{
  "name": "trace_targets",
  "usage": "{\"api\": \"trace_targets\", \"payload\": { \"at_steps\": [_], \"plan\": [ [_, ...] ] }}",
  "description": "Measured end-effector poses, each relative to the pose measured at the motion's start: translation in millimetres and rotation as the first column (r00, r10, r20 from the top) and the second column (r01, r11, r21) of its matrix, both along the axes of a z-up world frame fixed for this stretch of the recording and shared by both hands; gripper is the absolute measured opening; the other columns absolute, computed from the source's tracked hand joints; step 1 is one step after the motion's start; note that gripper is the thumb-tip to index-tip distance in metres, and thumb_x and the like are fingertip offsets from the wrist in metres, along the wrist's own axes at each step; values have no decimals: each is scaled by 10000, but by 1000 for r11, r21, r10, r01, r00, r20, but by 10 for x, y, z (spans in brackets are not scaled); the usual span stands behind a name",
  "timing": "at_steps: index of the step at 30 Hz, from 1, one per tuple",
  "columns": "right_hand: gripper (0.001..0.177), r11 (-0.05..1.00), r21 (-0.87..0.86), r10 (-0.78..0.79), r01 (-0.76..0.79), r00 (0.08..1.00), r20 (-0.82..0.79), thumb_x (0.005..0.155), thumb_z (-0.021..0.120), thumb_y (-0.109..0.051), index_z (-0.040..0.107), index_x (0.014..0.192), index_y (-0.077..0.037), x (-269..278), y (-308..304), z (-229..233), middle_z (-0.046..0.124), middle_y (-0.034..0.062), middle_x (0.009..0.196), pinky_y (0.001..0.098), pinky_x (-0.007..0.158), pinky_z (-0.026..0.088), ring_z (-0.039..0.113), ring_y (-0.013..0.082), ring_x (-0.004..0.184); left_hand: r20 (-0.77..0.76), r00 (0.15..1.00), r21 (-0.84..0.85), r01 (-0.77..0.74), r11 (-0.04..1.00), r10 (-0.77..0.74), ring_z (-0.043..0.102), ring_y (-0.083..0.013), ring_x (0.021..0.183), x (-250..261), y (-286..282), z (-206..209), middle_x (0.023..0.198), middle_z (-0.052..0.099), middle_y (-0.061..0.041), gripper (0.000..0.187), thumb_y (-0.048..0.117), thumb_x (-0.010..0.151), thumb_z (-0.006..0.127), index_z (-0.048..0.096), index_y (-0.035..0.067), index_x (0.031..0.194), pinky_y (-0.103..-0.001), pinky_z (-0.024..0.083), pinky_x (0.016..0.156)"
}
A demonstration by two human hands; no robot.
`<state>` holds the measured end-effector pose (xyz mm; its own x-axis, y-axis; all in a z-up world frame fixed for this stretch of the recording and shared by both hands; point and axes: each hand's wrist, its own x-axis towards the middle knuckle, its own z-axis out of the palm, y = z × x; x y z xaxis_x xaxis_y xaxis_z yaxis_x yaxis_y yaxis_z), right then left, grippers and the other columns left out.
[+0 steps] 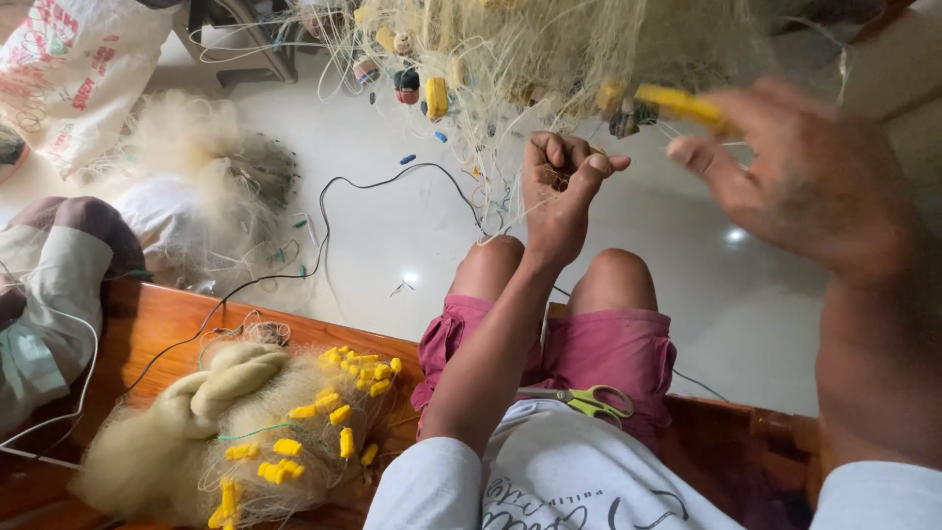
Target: Repairing a large fishing net by weaving a shuttle through the mesh and tying knots.
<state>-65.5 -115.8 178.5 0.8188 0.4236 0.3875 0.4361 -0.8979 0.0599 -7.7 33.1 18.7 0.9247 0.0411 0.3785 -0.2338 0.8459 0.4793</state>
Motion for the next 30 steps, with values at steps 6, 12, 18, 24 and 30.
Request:
{"api": "trace_targets", "payload": {
  "at_steps": [6, 12, 18, 24, 30],
  "plan": [
    [169, 958, 271, 54, 92, 871, -488, 947, 666, -180, 739, 1043, -61, 44, 113, 80, 535, 56, 499, 336, 375, 287, 342, 169, 375, 25, 999, 46, -32, 998, 31, 541, -135, 815, -81, 0, 58, 884, 425, -21, 309, 13, 898, 595, 317, 108, 995, -285, 508, 849],
    [171, 794, 601, 320, -89, 902, -290, 1083, 565, -24, 700, 1103, 79, 195, 312, 176, 395, 8, 556, 258, 393, 200, 250, 88, 423, 31, 999, 25, -35, 999, 34, 470, -119, 770, -152, -2, 151, 850, 398, -13, 311, 11, 903, 604, 319, 109, 979, -373, 554, 921],
    [162, 724, 672, 387, -154, 898, -211, 1157, 543, 21, 680, 1188, 101, 395, 420, 118, 461, 29, 755, 250, 502, 236, 289, 92, 565, 30, 998, 19, -53, 998, 52, 495, -130, 785, -161, 2, 207, 852, 403, -17, 298, -3, 900, 582, 316, 110, 975, -369, 543, 928],
    [130, 672, 692, 445, -263, 891, -94, 1202, 549, 60, 666, 1182, 112, 517, 518, 37, 482, 43, 776, 256, 530, 234, 299, 103, 587, 38, 997, 10, -71, 997, 71, 551, -151, 814, -170, 22, 267, 867, 420, -22, 306, 7, 910, 593, 314, 107, 987, -341, 534, 916],
    [130, 616, 709, 465, -343, 885, 24, 1202, 552, 77, 666, 1165, 126, 608, 607, -72, 499, 60, 805, 264, 566, 264, 325, 117, 615, 46, 995, 32, -91, 995, 89, 533, -137, 816, -149, 33, 287, 888, 425, -24, 286, 20, 925, 590, 324, 105, 989, -334, 542, 926]
  ]
}}
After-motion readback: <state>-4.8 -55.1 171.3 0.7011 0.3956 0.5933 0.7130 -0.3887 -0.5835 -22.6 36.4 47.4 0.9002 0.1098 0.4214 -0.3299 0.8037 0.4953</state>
